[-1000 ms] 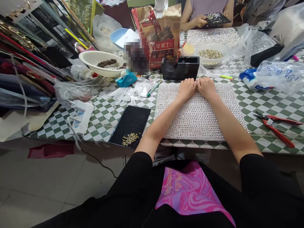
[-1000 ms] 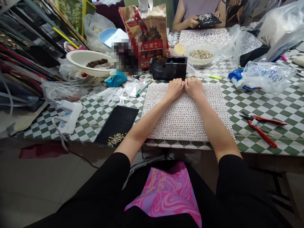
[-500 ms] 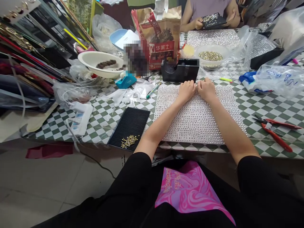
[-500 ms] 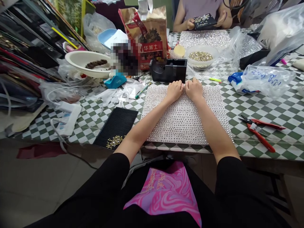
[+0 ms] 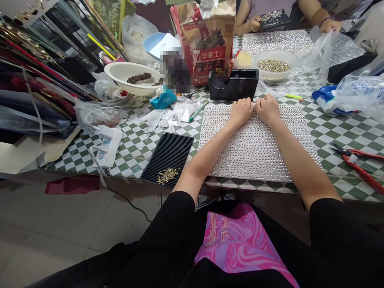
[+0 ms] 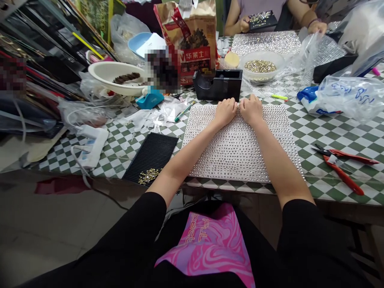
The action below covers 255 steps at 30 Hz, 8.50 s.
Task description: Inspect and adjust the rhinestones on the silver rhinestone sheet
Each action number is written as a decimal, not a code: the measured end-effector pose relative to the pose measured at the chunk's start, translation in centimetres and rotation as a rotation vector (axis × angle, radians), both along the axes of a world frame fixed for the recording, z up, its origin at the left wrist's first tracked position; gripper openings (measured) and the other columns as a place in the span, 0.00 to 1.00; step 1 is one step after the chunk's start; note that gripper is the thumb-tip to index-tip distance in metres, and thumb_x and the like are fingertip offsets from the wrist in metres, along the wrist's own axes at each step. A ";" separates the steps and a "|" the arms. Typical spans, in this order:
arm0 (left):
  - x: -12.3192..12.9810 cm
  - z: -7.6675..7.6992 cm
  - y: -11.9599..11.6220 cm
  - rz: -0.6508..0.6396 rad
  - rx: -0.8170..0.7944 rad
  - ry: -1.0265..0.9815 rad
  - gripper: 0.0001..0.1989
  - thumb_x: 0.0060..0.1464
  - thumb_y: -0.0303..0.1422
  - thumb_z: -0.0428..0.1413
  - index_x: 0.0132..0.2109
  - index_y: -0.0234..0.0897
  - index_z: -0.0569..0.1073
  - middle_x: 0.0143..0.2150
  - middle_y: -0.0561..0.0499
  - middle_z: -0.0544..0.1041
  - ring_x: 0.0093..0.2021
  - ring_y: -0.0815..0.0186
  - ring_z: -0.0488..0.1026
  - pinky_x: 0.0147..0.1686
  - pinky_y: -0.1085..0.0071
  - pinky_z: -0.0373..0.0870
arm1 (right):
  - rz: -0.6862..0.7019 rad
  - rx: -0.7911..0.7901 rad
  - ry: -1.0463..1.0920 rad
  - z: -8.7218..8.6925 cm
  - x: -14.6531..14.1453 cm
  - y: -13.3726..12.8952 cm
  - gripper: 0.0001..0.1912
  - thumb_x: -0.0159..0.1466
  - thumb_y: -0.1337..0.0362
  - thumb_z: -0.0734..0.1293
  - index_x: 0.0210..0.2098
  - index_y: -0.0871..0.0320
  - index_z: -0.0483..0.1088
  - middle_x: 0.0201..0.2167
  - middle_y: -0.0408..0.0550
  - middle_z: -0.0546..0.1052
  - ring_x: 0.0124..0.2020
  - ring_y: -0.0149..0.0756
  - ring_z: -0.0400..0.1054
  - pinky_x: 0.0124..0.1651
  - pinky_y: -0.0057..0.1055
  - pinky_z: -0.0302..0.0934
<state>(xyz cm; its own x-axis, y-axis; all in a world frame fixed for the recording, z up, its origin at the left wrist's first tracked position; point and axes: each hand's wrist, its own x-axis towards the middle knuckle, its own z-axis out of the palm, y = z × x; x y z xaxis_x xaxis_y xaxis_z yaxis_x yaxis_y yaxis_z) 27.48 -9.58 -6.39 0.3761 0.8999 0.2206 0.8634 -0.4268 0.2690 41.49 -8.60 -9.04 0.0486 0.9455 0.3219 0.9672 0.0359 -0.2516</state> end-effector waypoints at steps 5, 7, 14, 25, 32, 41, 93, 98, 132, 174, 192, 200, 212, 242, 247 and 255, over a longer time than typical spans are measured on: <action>0.0 -0.3 0.2 0.009 -0.013 -0.007 0.21 0.73 0.35 0.37 0.56 0.32 0.72 0.57 0.38 0.78 0.59 0.53 0.71 0.59 0.60 0.62 | -0.002 -0.051 -0.017 0.3 0.0 -0.2 0.30 0.74 0.57 0.46 0.46 0.67 0.75 0.48 0.68 0.71 0.52 0.52 0.63 0.60 0.51 0.55; 0.0 -0.4 0.3 0.010 -0.019 -0.010 0.21 0.73 0.35 0.37 0.55 0.32 0.72 0.56 0.39 0.78 0.59 0.54 0.71 0.59 0.61 0.62 | 0.004 -0.046 -0.007 0.3 -0.1 -0.2 0.29 0.74 0.57 0.47 0.45 0.67 0.75 0.47 0.67 0.71 0.51 0.52 0.63 0.60 0.51 0.56; -0.1 -0.3 0.0 -0.001 -0.063 -0.037 0.21 0.73 0.35 0.37 0.56 0.32 0.72 0.57 0.38 0.78 0.60 0.53 0.71 0.60 0.59 0.62 | 0.020 -0.017 0.013 -0.2 0.1 -0.1 0.30 0.73 0.56 0.47 0.42 0.66 0.75 0.45 0.67 0.72 0.49 0.52 0.64 0.58 0.53 0.57; 1.5 2.8 4.9 -0.172 -0.434 -0.130 0.21 0.71 0.30 0.38 0.52 0.31 0.75 0.53 0.37 0.80 0.52 0.58 0.77 0.52 0.63 0.72 | 0.011 -0.035 0.029 0.6 -0.2 -0.7 0.30 0.72 0.58 0.45 0.45 0.66 0.74 0.47 0.68 0.72 0.50 0.55 0.63 0.56 0.54 0.58; 1.3 4.4 8.1 -0.497 -0.765 -0.223 0.15 0.59 0.24 0.48 0.38 0.37 0.80 0.40 0.45 0.82 0.44 0.66 0.78 0.46 0.70 0.75 | 0.012 -0.012 0.022 1.6 -0.6 -1.5 0.30 0.72 0.59 0.45 0.47 0.66 0.75 0.45 0.66 0.72 0.50 0.53 0.63 0.57 0.53 0.58; 0.3 2.9 9.5 -0.658 -0.930 -0.322 0.18 0.49 0.26 0.52 0.42 0.43 0.83 0.45 0.52 0.83 0.50 0.68 0.78 0.53 0.72 0.72 | 0.037 0.033 0.032 1.8 -0.4 -2.2 0.30 0.72 0.59 0.45 0.46 0.64 0.76 0.43 0.63 0.72 0.49 0.51 0.63 0.58 0.52 0.60; 3.0 4.3 7.0 -0.398 -0.739 -0.543 0.07 0.52 0.20 0.58 0.31 0.25 0.81 0.20 0.54 0.66 0.23 0.73 0.58 0.30 0.70 0.57 | -0.157 0.128 0.370 1.1 3.6 -0.6 0.20 0.71 0.62 0.49 0.27 0.56 0.64 0.30 0.55 0.69 0.40 0.43 0.64 0.53 0.46 0.59; 3.0 3.6 6.5 -0.364 -0.701 -0.693 0.11 0.58 0.20 0.58 0.27 0.29 0.75 0.22 0.53 0.68 0.25 0.74 0.61 0.31 0.72 0.59 | -0.149 0.141 0.433 1.4 3.6 -0.6 0.23 0.71 0.63 0.48 0.26 0.56 0.67 0.29 0.54 0.71 0.37 0.40 0.64 0.52 0.44 0.60; 1.9 0.4 3.9 -0.230 -0.467 -0.842 0.07 0.57 0.21 0.61 0.34 0.34 0.71 0.36 0.48 0.77 0.40 0.65 0.75 0.49 0.65 0.71 | -0.104 -0.029 0.464 3.0 3.3 -0.9 0.16 0.68 0.69 0.58 0.32 0.60 0.76 0.32 0.52 0.75 0.41 0.40 0.69 0.52 0.40 0.63; -9.6 1.1 -18.9 -0.264 -0.204 0.165 0.27 0.72 0.34 0.37 0.74 0.37 0.58 0.76 0.48 0.56 0.77 0.61 0.51 0.76 0.55 0.51 | -0.131 0.256 0.853 3.4 3.5 -25.4 0.08 0.61 0.55 0.72 0.36 0.52 0.76 0.37 0.49 0.80 0.41 0.45 0.77 0.50 0.50 0.75; -9.8 -0.1 -18.9 -0.302 -0.086 0.148 0.25 0.73 0.33 0.39 0.72 0.36 0.61 0.75 0.44 0.60 0.76 0.56 0.56 0.73 0.49 0.57 | -0.296 0.257 0.821 3.5 8.9 -20.3 0.15 0.55 0.50 0.74 0.34 0.53 0.74 0.33 0.49 0.79 0.36 0.44 0.77 0.49 0.49 0.75; -10.0 -0.2 -19.1 -0.309 -0.039 0.126 0.24 0.73 0.33 0.40 0.71 0.35 0.63 0.73 0.44 0.64 0.74 0.55 0.59 0.71 0.48 0.62 | -0.315 0.235 0.780 3.4 11.9 -17.4 0.12 0.56 0.53 0.75 0.29 0.52 0.72 0.29 0.49 0.78 0.33 0.43 0.77 0.46 0.47 0.76; -10.2 -0.2 -19.4 -0.310 0.046 0.098 0.23 0.72 0.31 0.42 0.69 0.34 0.64 0.71 0.43 0.68 0.72 0.55 0.63 0.68 0.52 0.65 | -0.363 0.225 0.740 0.8 13.0 -14.1 0.10 0.55 0.59 0.75 0.30 0.53 0.70 0.32 0.48 0.79 0.35 0.41 0.77 0.46 0.44 0.76; -10.0 0.5 -20.0 -0.335 -0.072 0.168 0.26 0.73 0.34 0.38 0.72 0.34 0.59 0.74 0.45 0.62 0.75 0.57 0.53 0.72 0.54 0.57 | -0.296 0.202 0.549 1.8 11.9 -16.8 0.07 0.62 0.46 0.66 0.35 0.23 0.77 0.39 0.50 0.81 0.47 0.65 0.75 0.48 0.67 0.66; -10.0 0.6 -20.1 -0.340 -0.040 0.174 0.26 0.72 0.34 0.39 0.72 0.32 0.60 0.73 0.43 0.63 0.74 0.55 0.56 0.70 0.53 0.58 | -0.309 0.211 0.536 1.5 12.2 -16.8 0.08 0.61 0.46 0.66 0.36 0.22 0.77 0.40 0.51 0.81 0.49 0.67 0.74 0.50 0.69 0.64; -10.0 0.3 -19.8 -0.351 -0.087 0.157 0.26 0.71 0.33 0.41 0.72 0.33 0.59 0.73 0.42 0.63 0.75 0.55 0.54 0.71 0.52 0.58 | -0.337 0.174 0.481 2.3 11.9 -15.9 0.10 0.58 0.47 0.67 0.24 0.40 0.73 0.30 0.53 0.78 0.42 0.61 0.74 0.43 0.64 0.64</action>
